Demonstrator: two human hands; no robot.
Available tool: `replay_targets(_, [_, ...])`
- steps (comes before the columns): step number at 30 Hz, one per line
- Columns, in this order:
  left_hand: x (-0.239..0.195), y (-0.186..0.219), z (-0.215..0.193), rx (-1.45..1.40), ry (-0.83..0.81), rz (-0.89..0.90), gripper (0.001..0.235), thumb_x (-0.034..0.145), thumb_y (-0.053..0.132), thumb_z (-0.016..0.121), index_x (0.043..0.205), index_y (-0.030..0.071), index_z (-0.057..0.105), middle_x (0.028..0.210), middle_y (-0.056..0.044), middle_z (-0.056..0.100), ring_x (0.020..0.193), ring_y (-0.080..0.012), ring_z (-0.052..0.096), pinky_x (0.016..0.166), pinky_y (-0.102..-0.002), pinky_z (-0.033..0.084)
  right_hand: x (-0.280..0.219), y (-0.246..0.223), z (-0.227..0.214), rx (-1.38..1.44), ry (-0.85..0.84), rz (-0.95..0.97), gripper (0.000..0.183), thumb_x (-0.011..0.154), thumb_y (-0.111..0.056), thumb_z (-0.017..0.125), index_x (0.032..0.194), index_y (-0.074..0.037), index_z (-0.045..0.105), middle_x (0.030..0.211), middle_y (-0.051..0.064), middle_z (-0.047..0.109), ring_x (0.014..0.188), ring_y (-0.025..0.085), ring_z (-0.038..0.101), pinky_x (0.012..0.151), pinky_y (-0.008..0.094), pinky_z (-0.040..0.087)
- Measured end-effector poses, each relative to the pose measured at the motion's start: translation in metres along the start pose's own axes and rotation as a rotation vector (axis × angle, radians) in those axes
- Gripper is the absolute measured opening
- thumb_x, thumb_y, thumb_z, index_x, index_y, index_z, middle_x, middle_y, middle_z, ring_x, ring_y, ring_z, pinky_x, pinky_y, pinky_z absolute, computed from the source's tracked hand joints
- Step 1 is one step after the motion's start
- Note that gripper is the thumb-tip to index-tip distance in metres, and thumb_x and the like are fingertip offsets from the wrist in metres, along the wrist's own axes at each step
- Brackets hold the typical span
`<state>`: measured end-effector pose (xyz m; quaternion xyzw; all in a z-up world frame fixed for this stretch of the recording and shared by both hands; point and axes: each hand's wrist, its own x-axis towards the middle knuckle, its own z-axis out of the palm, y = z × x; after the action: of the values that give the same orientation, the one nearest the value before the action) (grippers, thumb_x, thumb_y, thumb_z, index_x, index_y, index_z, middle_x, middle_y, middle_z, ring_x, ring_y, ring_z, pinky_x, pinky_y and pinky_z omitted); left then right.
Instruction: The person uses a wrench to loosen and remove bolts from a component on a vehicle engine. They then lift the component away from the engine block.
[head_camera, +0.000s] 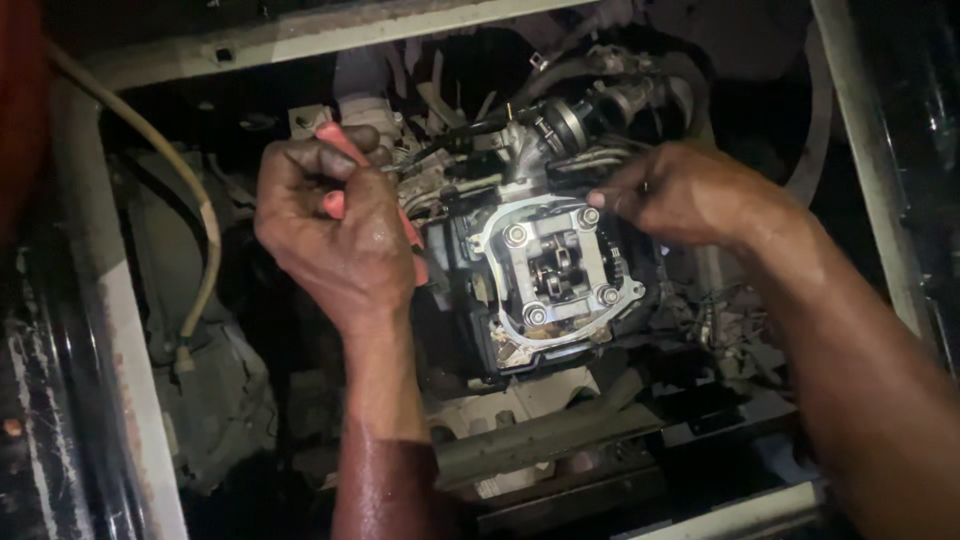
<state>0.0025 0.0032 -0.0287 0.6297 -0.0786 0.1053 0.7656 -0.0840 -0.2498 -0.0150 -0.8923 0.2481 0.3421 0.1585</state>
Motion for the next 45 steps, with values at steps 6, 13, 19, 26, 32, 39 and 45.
replay_targets(6, [0.000, -0.006, -0.002, 0.012, 0.011, 0.003, 0.008, 0.088, -0.006, 0.054, 0.094, 0.000, 0.053, 0.101, -0.014, 0.069, 0.082, -0.0160, 0.063, 0.085, -0.030, 0.057, 0.021, 0.002, -0.003, 0.184, 0.068, -0.211, 0.037, 0.096, -0.042, 0.058, 0.119, -0.020, 0.077, 0.128, 0.006, 0.074, 0.119, 0.026, 0.068, 0.102, 0.047, 0.054])
replay_targets(13, [0.000, -0.005, -0.002, 0.009, 0.024, -0.008, 0.007, 0.089, -0.006, 0.054, 0.093, 0.000, 0.051, 0.099, -0.015, 0.069, 0.087, -0.0177, 0.066, 0.084, -0.031, 0.059, 0.025, 0.013, -0.004, 0.077, -0.037, -0.069, 0.038, 0.101, -0.044, 0.056, 0.118, -0.017, 0.078, 0.117, 0.014, 0.075, 0.104, 0.028, 0.072, 0.099, 0.047, 0.054])
replay_targets(19, [0.006, -0.004, -0.002, -0.023, 0.031, -0.027, 0.008, 0.089, -0.005, 0.054, 0.093, 0.000, 0.050, 0.100, -0.016, 0.069, 0.086, -0.0185, 0.065, 0.082, -0.032, 0.058, 0.028, 0.018, -0.001, 0.036, 0.000, -0.164, 0.031, 0.103, -0.036, 0.057, 0.115, -0.016, 0.078, 0.120, 0.000, 0.078, 0.076, 0.026, 0.071, 0.078, 0.047, 0.063])
replay_targets(26, [0.001, -0.011, -0.004, -0.076, 0.000, 0.021, 0.008, 0.091, -0.006, 0.053, 0.094, 0.000, 0.049, 0.095, -0.016, 0.067, 0.086, -0.0194, 0.065, 0.088, -0.031, 0.060, 0.038, 0.006, -0.005, 0.303, -0.160, 0.031, 0.029, 0.104, -0.017, 0.061, 0.127, -0.007, 0.077, 0.125, 0.040, 0.066, 0.117, 0.057, 0.056, 0.103, 0.065, 0.050])
replay_targets(32, [0.000, -0.011, -0.001, -0.049, -0.013, 0.006, 0.007, 0.090, -0.006, 0.053, 0.094, -0.001, 0.050, 0.096, -0.015, 0.067, 0.085, -0.0179, 0.063, 0.086, -0.030, 0.059, 0.039, 0.012, 0.007, 0.016, 0.077, -0.119, 0.038, 0.099, -0.050, 0.066, 0.128, -0.026, 0.074, 0.138, 0.010, 0.064, 0.124, 0.036, 0.057, 0.102, 0.062, 0.042])
replay_targets(39, [-0.003, 0.014, 0.011, 0.225, -0.020, 0.018, 0.015, 0.098, -0.002, 0.056, 0.086, 0.001, 0.048, 0.089, -0.010, 0.064, 0.081, -0.0130, 0.058, 0.078, -0.024, 0.051, 0.071, 0.037, 0.054, 0.263, 0.832, -0.478, 0.028, 0.105, -0.027, 0.061, 0.090, -0.006, 0.072, 0.079, 0.013, 0.072, 0.071, 0.024, 0.069, 0.072, 0.043, 0.055])
replay_targets(45, [-0.013, 0.018, 0.013, 0.150, -0.149, 0.060, 0.008, 0.100, -0.004, 0.055, 0.096, 0.001, 0.050, 0.099, -0.007, 0.063, 0.090, -0.0102, 0.057, 0.086, -0.023, 0.049, 0.120, 0.030, 0.070, 0.607, 0.972, -0.603, 0.010, 0.087, -0.007, 0.054, 0.095, -0.004, 0.060, 0.079, 0.011, 0.065, 0.072, 0.018, 0.065, 0.066, 0.033, 0.051])
